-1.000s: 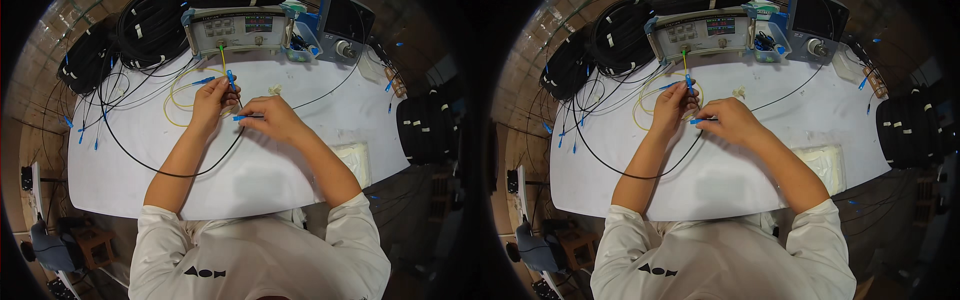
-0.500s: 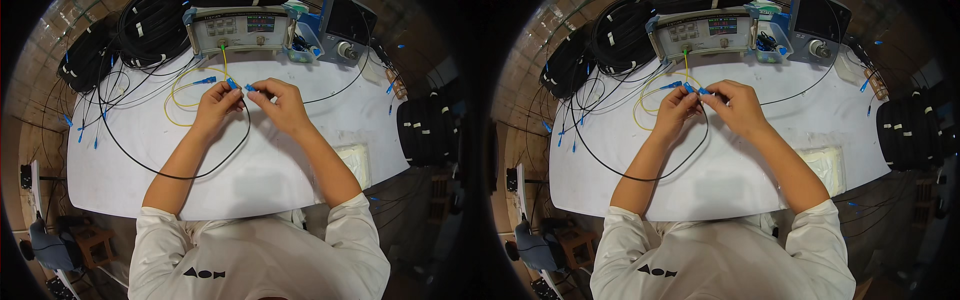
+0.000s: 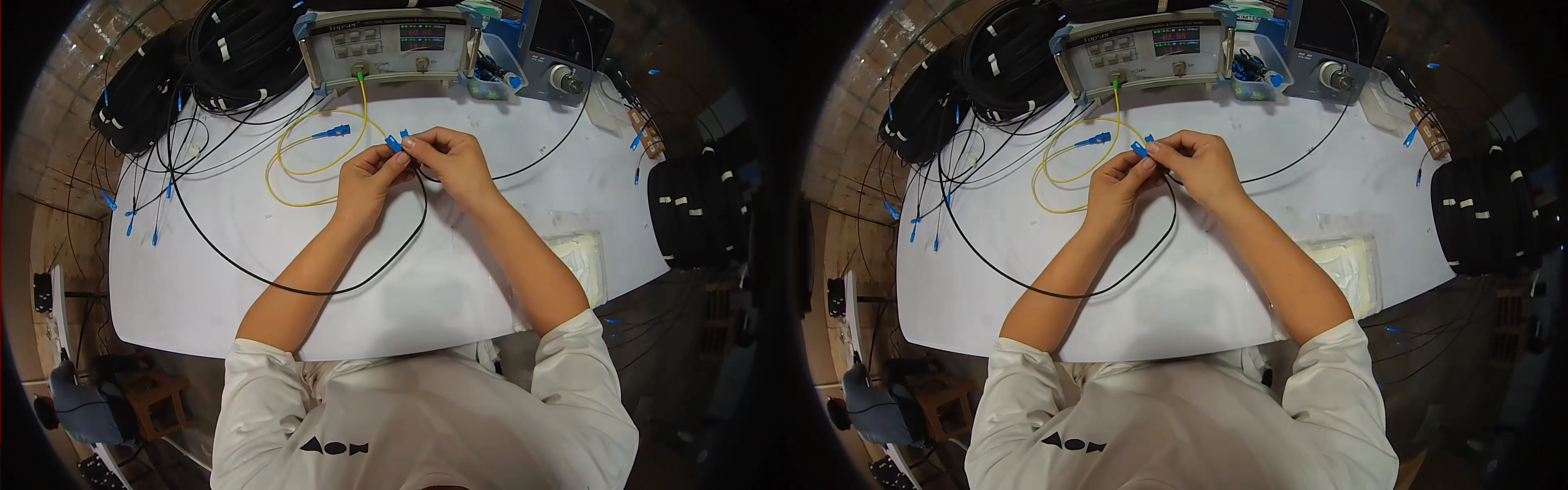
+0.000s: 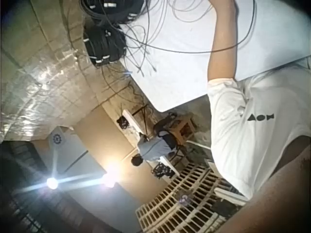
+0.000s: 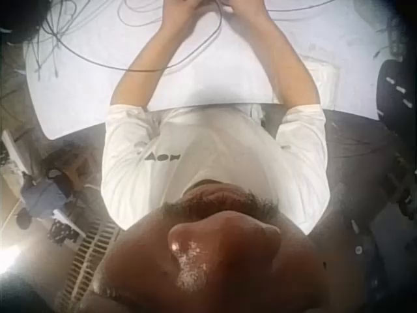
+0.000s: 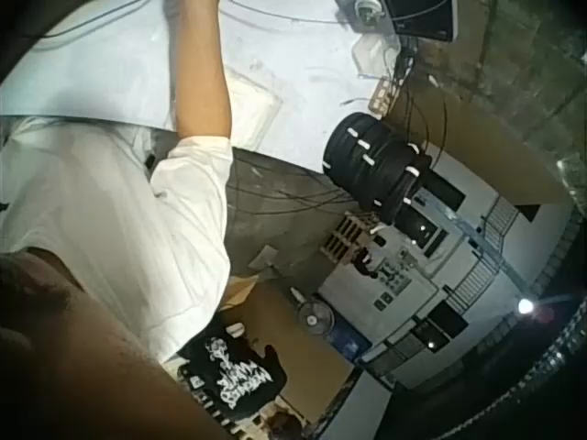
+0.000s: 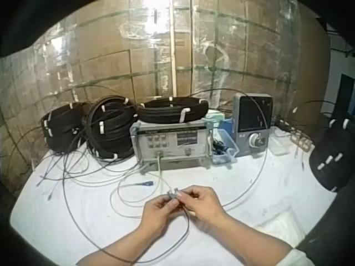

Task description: The recorder is testing and cleaning fiber optic cables using specialized equipment.

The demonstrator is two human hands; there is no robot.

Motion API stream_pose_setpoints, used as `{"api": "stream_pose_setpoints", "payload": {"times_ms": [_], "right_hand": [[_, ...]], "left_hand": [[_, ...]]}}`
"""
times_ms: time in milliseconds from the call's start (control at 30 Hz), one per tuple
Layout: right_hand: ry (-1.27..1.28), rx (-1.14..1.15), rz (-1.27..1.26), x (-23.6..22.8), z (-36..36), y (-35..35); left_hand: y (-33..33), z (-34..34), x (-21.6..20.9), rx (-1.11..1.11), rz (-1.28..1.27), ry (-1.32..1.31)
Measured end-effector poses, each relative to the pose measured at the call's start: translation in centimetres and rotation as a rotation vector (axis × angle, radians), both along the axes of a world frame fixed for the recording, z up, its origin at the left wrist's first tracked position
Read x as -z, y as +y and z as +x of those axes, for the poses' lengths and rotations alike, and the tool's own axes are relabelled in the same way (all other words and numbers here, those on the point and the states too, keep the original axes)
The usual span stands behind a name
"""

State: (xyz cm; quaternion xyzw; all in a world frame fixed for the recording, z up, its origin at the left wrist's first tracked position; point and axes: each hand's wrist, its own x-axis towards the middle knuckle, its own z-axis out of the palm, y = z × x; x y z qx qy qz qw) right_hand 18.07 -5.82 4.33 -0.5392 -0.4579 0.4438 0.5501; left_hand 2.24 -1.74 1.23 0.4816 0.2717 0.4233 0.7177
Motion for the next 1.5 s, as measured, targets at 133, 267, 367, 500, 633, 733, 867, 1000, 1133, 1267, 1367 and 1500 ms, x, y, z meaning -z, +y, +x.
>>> {"api": "stream_pose_setpoints", "payload": {"times_ms": [133,267,367,500,633,733,867,1000,1133,1267,1367,1500], "right_hand": [[-0.015,0.045,0.056,0.8,-1.2,0.0],[-0.371,0.122,0.254,-0.5,-2.0,-0.9],[-0.698,0.185,0.505,-3.2,-2.6,-2.7],[0.171,-0.831,0.596,-7.4,-3.8,-7.1],[0.505,-1.006,0.665,-11.3,-6.6,-11.4],[0.393,-1.216,0.727,-13.7,-6.8,-9.7],[0.325,-1.121,0.727,-13.1,-7.4,-10.3],[0.542,-1.145,0.738,-13.5,-7.2,-10.3],[0.431,-1.063,0.849,-13.1,-7.8,-10.8],[0.41,-1.03,0.892,-13.6,-7.3,-10.6],[0.442,-0.975,0.92,-13.6,-7.3,-10.9],[0.348,-0.981,0.938,-12.6,-7.6,-10.6]], "left_hand": [[0.1,0.0,0.6,0.027,-0.168,-0.033],[0.7,0.1,1.0,0.027,-0.107,-0.048],[1.3,-0.2,1.1,0.021,-0.131,-0.084],[1.6,-0.2,1.3,0.064,-0.157,-0.068],[1.8,-0.1,1.3,0.106,-0.134,-0.073],[1.7,-0.5,1.3,0.087,-0.132,-0.046],[1.5,-0.3,1.2,0.079,-0.13,-0.052],[1.5,-0.2,1.2,0.081,-0.127,-0.059],[1.3,0.1,1.0,0.081,-0.123,-0.065],[1.6,-0.5,1.3,0.085,-0.123,-0.046],[1.5,-0.3,1.3,0.096,-0.115,-0.044],[1.5,-0.3,1.5,0.07,-0.116,-0.037]]}}
